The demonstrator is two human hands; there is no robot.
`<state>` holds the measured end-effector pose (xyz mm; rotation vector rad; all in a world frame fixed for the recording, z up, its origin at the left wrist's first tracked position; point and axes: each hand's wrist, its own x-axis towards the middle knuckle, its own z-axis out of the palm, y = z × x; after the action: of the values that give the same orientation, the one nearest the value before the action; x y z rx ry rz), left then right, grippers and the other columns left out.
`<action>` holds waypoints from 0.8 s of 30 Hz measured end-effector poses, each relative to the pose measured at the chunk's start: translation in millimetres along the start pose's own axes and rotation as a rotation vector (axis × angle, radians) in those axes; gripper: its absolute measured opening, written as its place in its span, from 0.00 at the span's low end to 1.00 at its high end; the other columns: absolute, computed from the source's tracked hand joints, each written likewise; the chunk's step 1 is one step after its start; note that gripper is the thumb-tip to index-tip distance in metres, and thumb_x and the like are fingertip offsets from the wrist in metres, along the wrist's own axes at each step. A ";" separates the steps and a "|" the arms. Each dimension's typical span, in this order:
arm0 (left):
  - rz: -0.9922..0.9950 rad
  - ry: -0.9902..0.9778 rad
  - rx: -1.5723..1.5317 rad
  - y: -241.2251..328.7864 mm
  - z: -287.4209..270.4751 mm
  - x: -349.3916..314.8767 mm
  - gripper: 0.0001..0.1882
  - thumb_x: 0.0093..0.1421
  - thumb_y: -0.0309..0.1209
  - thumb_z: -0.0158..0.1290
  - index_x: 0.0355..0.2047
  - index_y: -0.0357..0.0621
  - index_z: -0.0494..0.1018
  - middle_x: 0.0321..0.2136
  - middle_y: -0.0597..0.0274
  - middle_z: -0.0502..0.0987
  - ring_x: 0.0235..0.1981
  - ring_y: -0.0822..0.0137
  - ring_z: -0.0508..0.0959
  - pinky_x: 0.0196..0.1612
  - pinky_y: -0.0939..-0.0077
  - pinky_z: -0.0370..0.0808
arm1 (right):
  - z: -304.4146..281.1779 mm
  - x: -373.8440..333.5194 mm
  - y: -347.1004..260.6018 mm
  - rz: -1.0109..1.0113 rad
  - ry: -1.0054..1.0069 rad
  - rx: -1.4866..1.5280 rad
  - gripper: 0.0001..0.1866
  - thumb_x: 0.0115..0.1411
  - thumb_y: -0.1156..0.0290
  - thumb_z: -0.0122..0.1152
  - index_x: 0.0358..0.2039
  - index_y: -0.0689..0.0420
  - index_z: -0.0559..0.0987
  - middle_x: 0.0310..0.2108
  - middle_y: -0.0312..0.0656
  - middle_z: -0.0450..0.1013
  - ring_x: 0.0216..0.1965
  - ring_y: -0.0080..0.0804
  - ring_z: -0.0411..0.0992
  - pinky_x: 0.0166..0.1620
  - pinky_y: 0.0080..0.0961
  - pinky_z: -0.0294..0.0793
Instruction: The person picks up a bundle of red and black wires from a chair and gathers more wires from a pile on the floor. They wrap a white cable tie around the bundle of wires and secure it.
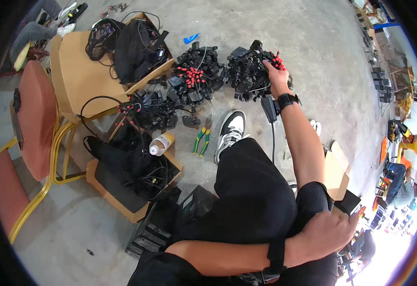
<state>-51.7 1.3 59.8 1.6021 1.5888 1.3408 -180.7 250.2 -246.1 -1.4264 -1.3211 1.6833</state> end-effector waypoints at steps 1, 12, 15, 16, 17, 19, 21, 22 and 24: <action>-0.011 0.017 -0.007 -2.6 -5.5 0.6 0.09 0.50 0.30 0.49 0.29 0.38 0.66 0.12 0.67 0.66 0.11 0.73 0.71 0.12 0.81 0.63 | 9.6 0.6 10.1 0.012 -0.011 0.006 0.12 0.45 0.71 0.67 0.31 0.61 0.78 0.27 0.33 0.74 0.27 0.21 0.69 0.33 0.20 0.67; -0.049 -0.118 -0.058 -3.0 -8.6 -1.0 0.12 0.53 0.33 0.49 0.33 0.36 0.67 0.12 0.65 0.68 0.13 0.71 0.72 0.16 0.77 0.64 | 0.2 12.5 10.4 -0.288 -0.128 -0.827 0.37 0.42 0.65 0.65 0.52 0.63 0.61 0.47 0.51 0.68 0.51 0.40 0.65 0.51 0.29 0.65; 0.035 0.064 -0.155 -1.7 -6.5 -1.4 0.07 0.49 0.30 0.50 0.24 0.43 0.63 0.10 0.67 0.62 0.12 0.70 0.70 0.15 0.78 0.64 | 15.3 -20.8 -24.7 -0.479 -0.276 -0.874 0.35 0.42 0.65 0.63 0.51 0.63 0.62 0.46 0.54 0.68 0.50 0.43 0.66 0.51 0.32 0.65; 0.067 0.152 -0.312 -1.4 -9.2 0.4 0.07 0.49 0.29 0.50 0.23 0.43 0.63 0.10 0.66 0.63 0.12 0.68 0.71 0.15 0.76 0.64 | 22.0 -22.8 -26.6 -0.434 -0.433 -0.788 0.36 0.41 0.65 0.62 0.51 0.61 0.62 0.50 0.57 0.63 0.48 0.49 0.66 0.51 0.35 0.66; 0.096 0.240 -0.467 -1.0 -12.9 1.6 0.07 0.50 0.28 0.51 0.23 0.42 0.63 0.10 0.64 0.63 0.12 0.66 0.71 0.15 0.74 0.63 | 29.6 -32.6 -24.1 -0.435 -0.440 -0.786 0.36 0.41 0.65 0.62 0.51 0.61 0.62 0.50 0.57 0.63 0.48 0.49 0.66 0.51 0.35 0.66; 0.038 0.271 -0.601 -5.6 -28.2 0.2 0.07 0.51 0.27 0.50 0.23 0.40 0.64 0.10 0.61 0.65 0.12 0.63 0.71 0.16 0.71 0.63 | 54.1 -62.7 -22.0 -0.795 -0.366 -1.124 0.37 0.39 0.66 0.63 0.52 0.57 0.62 0.52 0.57 0.58 0.46 0.52 0.67 0.49 0.38 0.68; -0.028 0.305 -0.719 -8.7 -41.4 0.5 0.06 0.52 0.26 0.50 0.23 0.38 0.64 0.11 0.58 0.66 0.13 0.60 0.71 0.17 0.69 0.63 | 83.4 -83.1 -19.5 -0.743 -0.479 -1.203 0.39 0.37 0.66 0.65 0.53 0.54 0.61 0.52 0.57 0.54 0.46 0.54 0.66 0.47 0.40 0.69; -0.098 0.332 -0.831 -8.7 -46.0 0.1 0.06 0.52 0.24 0.50 0.23 0.37 0.64 0.11 0.57 0.66 0.13 0.59 0.71 0.17 0.69 0.63 | 95.6 -89.3 -11.3 -0.764 -0.599 -1.157 0.41 0.37 0.67 0.66 0.54 0.50 0.59 0.52 0.55 0.55 0.46 0.53 0.66 0.46 0.41 0.71; -0.230 0.398 -0.965 -6.4 -59.6 1.0 0.07 0.51 0.20 0.50 0.21 0.37 0.62 0.10 0.57 0.64 0.12 0.61 0.69 0.17 0.70 0.61 | 122.5 -99.8 0.7 -0.733 -0.778 -1.154 0.40 0.40 0.73 0.64 0.55 0.47 0.58 0.53 0.53 0.56 0.44 0.52 0.68 0.44 0.39 0.72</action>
<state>-107.2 -13.1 77.3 0.5793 0.9705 1.9377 -269.0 123.1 -214.1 -0.4502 -3.0649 0.9093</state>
